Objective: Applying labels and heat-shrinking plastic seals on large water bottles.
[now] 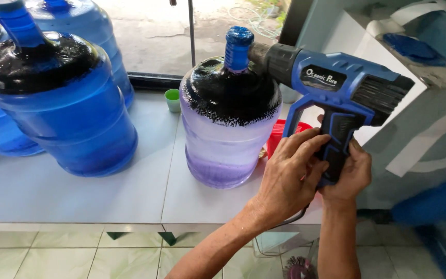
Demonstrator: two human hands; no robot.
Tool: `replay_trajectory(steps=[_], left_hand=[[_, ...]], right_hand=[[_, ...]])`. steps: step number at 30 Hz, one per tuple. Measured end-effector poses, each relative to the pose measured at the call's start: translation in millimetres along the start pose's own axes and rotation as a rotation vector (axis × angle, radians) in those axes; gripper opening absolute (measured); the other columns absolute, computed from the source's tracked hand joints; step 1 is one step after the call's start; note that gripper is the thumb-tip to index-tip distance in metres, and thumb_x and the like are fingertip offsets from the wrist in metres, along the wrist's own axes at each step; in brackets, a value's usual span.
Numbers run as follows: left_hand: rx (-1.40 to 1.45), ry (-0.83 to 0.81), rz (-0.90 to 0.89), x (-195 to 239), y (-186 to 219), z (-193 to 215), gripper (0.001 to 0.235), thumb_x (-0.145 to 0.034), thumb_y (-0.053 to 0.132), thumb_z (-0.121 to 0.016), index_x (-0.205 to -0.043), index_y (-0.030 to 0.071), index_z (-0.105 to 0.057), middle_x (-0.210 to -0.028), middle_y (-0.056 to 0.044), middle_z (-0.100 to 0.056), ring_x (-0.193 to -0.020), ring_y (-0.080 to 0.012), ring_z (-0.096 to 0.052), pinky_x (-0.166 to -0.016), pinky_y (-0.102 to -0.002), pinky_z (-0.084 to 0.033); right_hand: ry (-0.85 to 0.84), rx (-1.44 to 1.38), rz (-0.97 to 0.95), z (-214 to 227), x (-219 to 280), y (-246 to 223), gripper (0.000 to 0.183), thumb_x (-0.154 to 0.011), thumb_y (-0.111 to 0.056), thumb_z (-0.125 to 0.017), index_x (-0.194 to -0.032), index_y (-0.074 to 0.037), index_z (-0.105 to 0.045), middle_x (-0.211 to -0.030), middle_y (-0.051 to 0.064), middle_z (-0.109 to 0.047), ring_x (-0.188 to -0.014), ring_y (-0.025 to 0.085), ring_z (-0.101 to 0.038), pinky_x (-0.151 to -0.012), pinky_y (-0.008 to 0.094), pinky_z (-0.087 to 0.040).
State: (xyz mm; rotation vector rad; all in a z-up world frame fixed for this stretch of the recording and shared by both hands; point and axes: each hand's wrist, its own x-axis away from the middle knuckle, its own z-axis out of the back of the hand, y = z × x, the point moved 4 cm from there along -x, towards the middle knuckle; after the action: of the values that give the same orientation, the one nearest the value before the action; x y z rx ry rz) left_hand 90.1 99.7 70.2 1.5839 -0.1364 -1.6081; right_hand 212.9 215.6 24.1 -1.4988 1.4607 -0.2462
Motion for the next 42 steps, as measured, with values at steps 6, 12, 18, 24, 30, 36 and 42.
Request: replay_trajectory(steps=[6,12,18,24,30,36,42], left_hand=[[0.011,0.109,-0.055,18.9,6.3,35.4,0.047,-0.094,0.004,-0.071,-0.139,0.006,-0.06,-0.147,-0.014,-0.061,-0.129,-0.0341,-0.061,-0.11,-0.043,-0.052],[0.047,0.128,-0.033,24.4,5.2,69.5,0.043,-0.096,0.001,-0.064,-0.139,0.005,-0.06,-0.147,-0.015,-0.062,-0.127,-0.0339,-0.061,-0.11,-0.043,-0.052],[0.125,0.125,-0.08,27.4,8.7,69.9,0.041,-0.095,0.0,-0.063,-0.135,0.007,-0.062,-0.145,-0.014,-0.063,-0.128,-0.0349,-0.061,-0.112,-0.044,-0.051],[0.173,0.109,-0.106,8.5,3.0,53.9,0.04,-0.097,0.002,-0.062,-0.137,0.008,-0.061,-0.14,-0.014,-0.062,-0.124,-0.035,-0.06,-0.107,-0.041,-0.051],[0.225,0.157,-0.106,-22.4,1.0,46.7,0.035,-0.099,0.007,-0.065,-0.134,0.009,-0.06,-0.139,-0.013,-0.062,-0.122,-0.0334,-0.062,-0.108,-0.04,-0.051],[0.24,0.257,-0.074,-53.7,3.3,36.0,0.038,-0.099,0.014,-0.069,-0.136,0.015,-0.06,-0.139,-0.011,-0.063,-0.124,-0.0307,-0.063,-0.109,-0.036,-0.052],[0.236,0.313,-0.077,-63.4,0.9,46.7,0.038,-0.103,0.016,-0.069,-0.139,0.015,-0.058,-0.141,-0.009,-0.062,-0.123,-0.0277,-0.06,-0.108,-0.035,-0.05]], right_hand=[[-0.012,0.017,-0.013,-45.5,17.1,0.6,0.068,-0.104,-0.034,-0.029,-0.155,0.009,-0.041,-0.149,0.022,-0.056,-0.127,0.025,-0.062,-0.11,0.037,-0.051],[-0.086,0.122,0.09,-81.3,25.7,9.7,0.065,-0.105,-0.033,-0.033,-0.155,0.007,-0.042,-0.145,0.022,-0.057,-0.127,0.025,-0.06,-0.11,0.039,-0.051],[0.039,0.076,0.095,-77.5,37.6,5.0,0.064,-0.104,-0.034,-0.033,-0.154,0.006,-0.044,-0.145,0.017,-0.058,-0.13,0.024,-0.06,-0.113,0.037,-0.05],[0.088,0.135,0.15,-61.7,17.5,-12.8,0.062,-0.106,-0.035,-0.032,-0.149,0.006,-0.05,-0.142,0.016,-0.06,-0.13,0.024,-0.061,-0.115,0.036,-0.05],[-0.065,0.546,0.297,-77.5,-13.1,-49.3,0.053,-0.114,-0.035,-0.034,-0.142,0.006,-0.054,-0.134,0.019,-0.063,-0.117,0.02,-0.067,-0.103,0.033,-0.059],[-0.117,0.47,0.198,-93.9,-41.2,-78.3,0.04,-0.115,-0.03,-0.035,-0.128,0.001,-0.056,-0.114,0.014,-0.066,-0.102,0.017,-0.068,-0.09,0.028,-0.059],[-0.104,0.449,0.1,-112.1,-64.9,-82.5,0.029,-0.114,-0.023,-0.037,-0.113,-0.003,-0.058,-0.102,0.009,-0.063,-0.092,0.016,-0.066,-0.085,0.028,-0.058]])
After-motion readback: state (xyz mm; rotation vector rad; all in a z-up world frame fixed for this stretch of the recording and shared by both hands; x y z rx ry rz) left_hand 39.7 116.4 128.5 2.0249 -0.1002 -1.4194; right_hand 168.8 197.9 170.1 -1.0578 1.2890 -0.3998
